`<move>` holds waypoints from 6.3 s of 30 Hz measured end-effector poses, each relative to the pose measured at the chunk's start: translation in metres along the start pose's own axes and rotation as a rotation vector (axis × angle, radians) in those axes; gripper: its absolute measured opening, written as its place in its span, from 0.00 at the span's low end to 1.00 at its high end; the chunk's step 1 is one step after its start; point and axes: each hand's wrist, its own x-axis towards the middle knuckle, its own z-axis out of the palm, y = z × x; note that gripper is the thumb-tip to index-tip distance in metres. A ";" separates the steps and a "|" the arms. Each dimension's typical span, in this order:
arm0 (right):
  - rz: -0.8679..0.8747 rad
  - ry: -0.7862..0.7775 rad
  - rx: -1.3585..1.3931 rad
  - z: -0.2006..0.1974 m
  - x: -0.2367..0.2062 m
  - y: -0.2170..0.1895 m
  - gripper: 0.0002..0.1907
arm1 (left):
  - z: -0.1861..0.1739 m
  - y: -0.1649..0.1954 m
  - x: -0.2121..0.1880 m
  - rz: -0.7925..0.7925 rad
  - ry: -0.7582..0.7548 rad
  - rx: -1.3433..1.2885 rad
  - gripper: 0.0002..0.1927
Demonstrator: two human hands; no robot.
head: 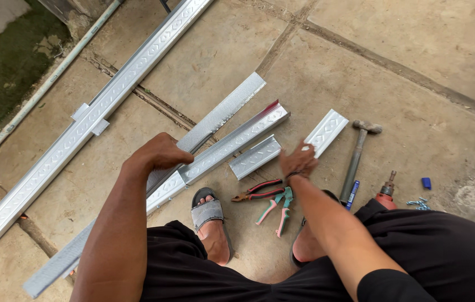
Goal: The person cuts aluminum profiles with tin snips, hammers them flat, and joins sections together on the floor. They repeatedly align and secure the pieces using a hammer and tin snips, preparing multiple frame segments.
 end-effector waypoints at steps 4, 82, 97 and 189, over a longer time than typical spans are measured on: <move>0.432 -0.166 0.110 -0.021 0.027 0.012 0.66 | 0.003 0.005 0.003 0.017 -0.007 0.022 0.19; 0.387 -0.131 0.176 -0.050 0.058 0.207 0.31 | 0.361 0.303 0.132 0.524 0.111 -0.165 0.36; 0.261 -0.092 0.498 -0.037 0.037 0.218 0.31 | 0.349 0.301 0.137 0.333 -0.051 -0.491 0.37; 0.274 -0.109 0.503 -0.053 0.030 0.191 0.32 | 0.345 0.307 0.138 0.254 -0.084 -0.659 0.26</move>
